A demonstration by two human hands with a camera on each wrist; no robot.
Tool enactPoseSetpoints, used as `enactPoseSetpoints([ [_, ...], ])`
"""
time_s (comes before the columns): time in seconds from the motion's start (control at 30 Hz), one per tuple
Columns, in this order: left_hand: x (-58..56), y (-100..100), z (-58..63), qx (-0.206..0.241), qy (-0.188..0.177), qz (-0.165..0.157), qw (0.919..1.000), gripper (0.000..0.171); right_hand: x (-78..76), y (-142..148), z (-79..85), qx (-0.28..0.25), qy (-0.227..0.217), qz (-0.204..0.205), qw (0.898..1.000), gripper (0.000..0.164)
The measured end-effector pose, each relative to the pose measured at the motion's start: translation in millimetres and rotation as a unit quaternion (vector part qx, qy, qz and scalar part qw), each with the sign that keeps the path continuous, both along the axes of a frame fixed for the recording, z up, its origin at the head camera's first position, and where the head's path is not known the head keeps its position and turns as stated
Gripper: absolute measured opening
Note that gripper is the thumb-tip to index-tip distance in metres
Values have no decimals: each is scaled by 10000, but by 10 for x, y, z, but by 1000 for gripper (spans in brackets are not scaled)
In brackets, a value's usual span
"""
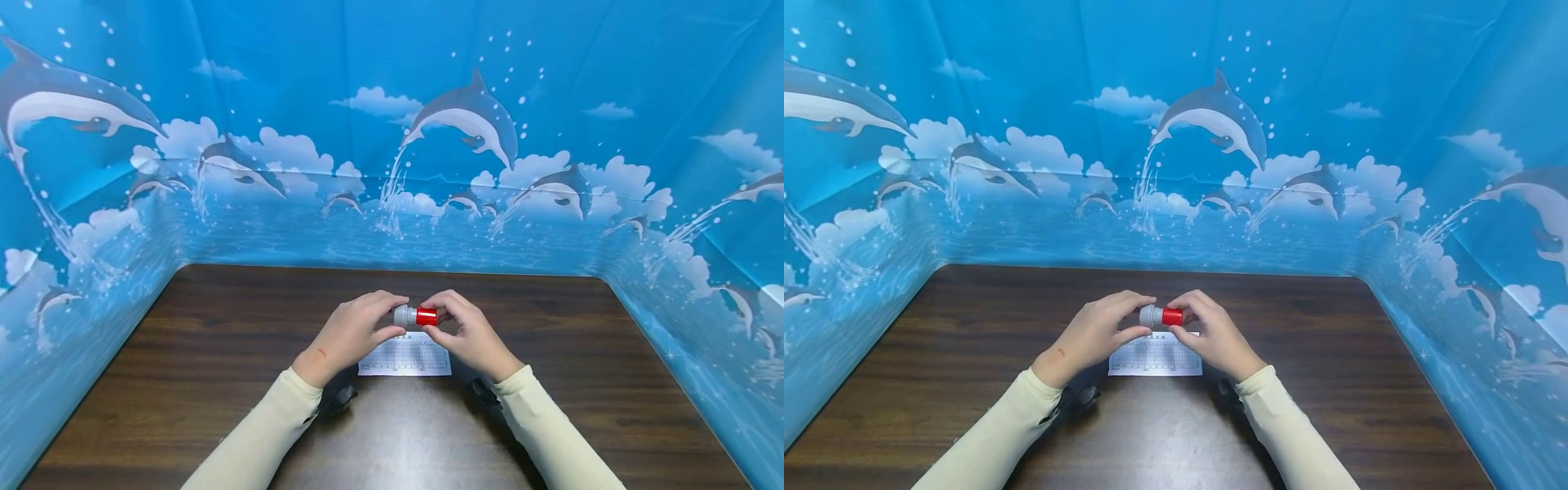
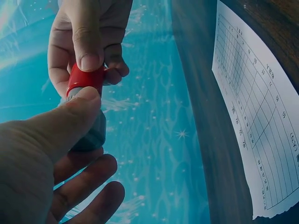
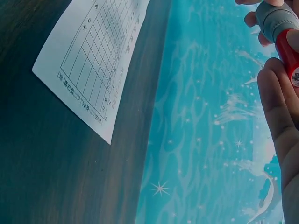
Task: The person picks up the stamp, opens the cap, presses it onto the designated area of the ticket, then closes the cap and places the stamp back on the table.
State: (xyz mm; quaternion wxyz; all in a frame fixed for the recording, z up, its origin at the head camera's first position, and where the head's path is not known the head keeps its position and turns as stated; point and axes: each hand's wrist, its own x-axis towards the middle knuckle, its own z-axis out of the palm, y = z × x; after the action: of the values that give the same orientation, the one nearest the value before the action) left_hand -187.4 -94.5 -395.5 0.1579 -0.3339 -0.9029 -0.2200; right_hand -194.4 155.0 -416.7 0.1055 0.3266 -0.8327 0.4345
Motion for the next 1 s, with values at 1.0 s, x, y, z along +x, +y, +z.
enactPoseSetpoints([
  [1.0, 14, -1, -5, 385, 322, -92, 9987, 51, 5, 28, 24, -232, 287, -1, 9993, 40],
])
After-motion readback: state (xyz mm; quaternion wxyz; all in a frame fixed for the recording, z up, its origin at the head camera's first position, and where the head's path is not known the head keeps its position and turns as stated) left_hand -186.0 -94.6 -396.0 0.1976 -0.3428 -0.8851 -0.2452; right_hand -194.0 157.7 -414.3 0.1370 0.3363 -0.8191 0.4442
